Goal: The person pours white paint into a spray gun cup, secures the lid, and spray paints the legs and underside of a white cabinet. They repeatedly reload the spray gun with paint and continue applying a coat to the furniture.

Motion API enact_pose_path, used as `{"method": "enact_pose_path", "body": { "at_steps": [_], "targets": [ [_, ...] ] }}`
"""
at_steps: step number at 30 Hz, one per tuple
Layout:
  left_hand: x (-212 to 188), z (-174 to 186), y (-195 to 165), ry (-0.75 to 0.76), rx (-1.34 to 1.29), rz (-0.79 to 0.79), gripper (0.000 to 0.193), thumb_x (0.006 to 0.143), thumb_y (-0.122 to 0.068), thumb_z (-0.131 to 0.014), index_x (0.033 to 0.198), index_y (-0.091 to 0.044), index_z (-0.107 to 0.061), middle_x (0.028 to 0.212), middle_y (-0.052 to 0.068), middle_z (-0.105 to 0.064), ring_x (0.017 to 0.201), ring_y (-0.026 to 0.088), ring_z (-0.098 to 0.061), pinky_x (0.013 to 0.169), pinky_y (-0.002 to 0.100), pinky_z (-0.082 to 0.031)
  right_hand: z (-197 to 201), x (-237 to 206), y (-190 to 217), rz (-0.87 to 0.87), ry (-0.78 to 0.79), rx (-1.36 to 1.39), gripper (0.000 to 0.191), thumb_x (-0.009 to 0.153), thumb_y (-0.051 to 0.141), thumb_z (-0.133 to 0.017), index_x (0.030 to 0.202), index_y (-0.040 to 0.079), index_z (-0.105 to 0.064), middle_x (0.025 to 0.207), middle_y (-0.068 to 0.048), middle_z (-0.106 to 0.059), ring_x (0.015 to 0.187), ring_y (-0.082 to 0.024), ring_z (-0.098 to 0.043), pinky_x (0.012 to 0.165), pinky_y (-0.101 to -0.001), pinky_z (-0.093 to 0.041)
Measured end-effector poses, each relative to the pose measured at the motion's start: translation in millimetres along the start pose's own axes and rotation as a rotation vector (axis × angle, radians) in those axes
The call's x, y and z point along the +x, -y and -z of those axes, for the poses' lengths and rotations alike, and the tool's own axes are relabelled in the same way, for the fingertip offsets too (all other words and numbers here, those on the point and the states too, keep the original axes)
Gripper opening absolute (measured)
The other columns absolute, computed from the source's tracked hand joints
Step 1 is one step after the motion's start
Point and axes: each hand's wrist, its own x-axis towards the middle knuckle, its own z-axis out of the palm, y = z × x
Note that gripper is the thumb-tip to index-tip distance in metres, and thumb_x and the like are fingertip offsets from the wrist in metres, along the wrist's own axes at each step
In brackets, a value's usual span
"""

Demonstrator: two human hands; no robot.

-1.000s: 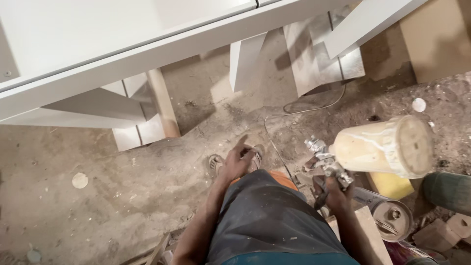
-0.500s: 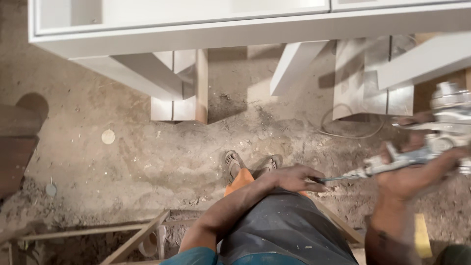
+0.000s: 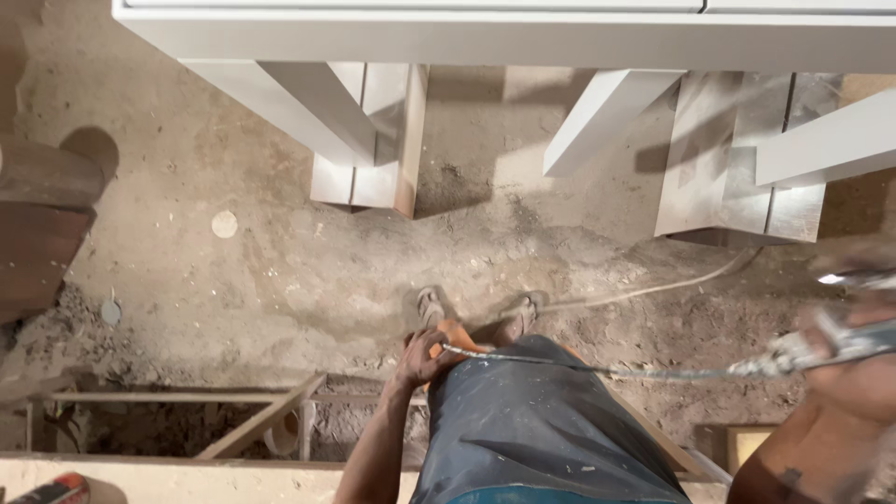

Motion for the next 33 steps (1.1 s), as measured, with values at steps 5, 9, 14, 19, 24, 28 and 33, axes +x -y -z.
{"method": "enact_pose_path", "body": {
  "at_steps": [5,9,14,19,24,28,33],
  "targets": [
    [-13,28,34,-0.023,-0.443,0.132,0.039,0.094,-0.045,-0.065,0.094,-0.007,-0.075,0.08,0.009,-0.072,0.08,0.021,-0.063,0.078,0.042,-0.047,-97,-62,-76,0.197,0.231,0.026,0.038,0.114,0.043,-0.056,0.131,0.008,-0.056,0.117,-0.01,-0.068,0.084,-0.013,-0.069,0.059,-0.0334,-0.056],
    [-21,57,75,-0.082,-0.871,0.133,0.045,0.102,-0.036,-0.058,0.076,-0.001,-0.068,0.06,0.002,-0.064,0.054,0.013,-0.058,0.052,0.031,-0.047,-178,-86,-141,-0.175,0.388,0.29,0.07,0.097,0.041,-0.069,0.152,0.004,-0.047,0.121,-0.026,-0.066,0.074,-0.022,-0.069,0.051,-0.0363,-0.062],
    [-54,106,142,-0.186,-0.926,0.18,0.046,0.103,-0.031,-0.056,0.062,-0.008,-0.054,0.051,0.001,-0.049,0.045,0.012,-0.048,0.045,0.031,-0.041,-255,-121,-221,0.199,0.395,-0.342,0.047,0.104,0.04,-0.061,0.132,0.003,-0.055,0.114,-0.021,-0.066,0.08,-0.023,-0.066,0.064,-0.0335,-0.057],
    [-69,126,174,-0.154,-1.248,0.167,0.051,0.104,-0.03,-0.057,0.059,-0.009,-0.05,0.05,0.001,-0.046,0.044,0.013,-0.047,0.046,0.031,-0.039,-316,-138,-266,0.616,0.357,-0.947,0.038,0.111,0.039,-0.053,0.112,0.002,-0.064,0.107,-0.017,-0.067,0.087,-0.023,-0.063,0.078,-0.0308,-0.052],
    [-63,141,182,-0.059,-0.9,0.28,0.054,0.106,-0.036,-0.054,0.07,0.003,-0.063,0.058,0.008,-0.06,0.051,0.015,-0.053,0.05,0.031,-0.04,-361,-159,-271,-0.014,0.322,-0.027,0.054,0.102,0.056,-0.059,0.112,0.003,-0.065,0.093,-0.012,-0.072,0.067,-0.007,-0.065,0.051,-0.0192,-0.054],
    [-46,155,183,0.02,-0.904,0.096,0.038,0.102,-0.033,-0.056,0.089,0.002,-0.066,0.066,0.008,-0.063,0.059,0.015,-0.056,0.055,0.031,-0.045,-345,-160,-245,-0.066,0.423,0.141,0.059,0.093,0.051,-0.071,0.109,-0.005,-0.059,0.083,-0.016,-0.063,0.056,-0.02,-0.061,0.037,-0.0272,-0.054],
    [-14,161,167,0.215,-0.569,-0.049,0.037,0.101,-0.025,-0.057,0.083,0.006,-0.068,0.07,0.01,-0.064,0.066,0.017,-0.058,0.064,0.034,-0.049,-324,-237,-214,0.238,-0.189,-0.123,0.067,0.104,0.065,-0.059,0.11,-0.001,-0.054,0.079,-0.01,-0.058,0.061,-0.015,-0.054,0.046,-0.0272,-0.045]
  ]
}}
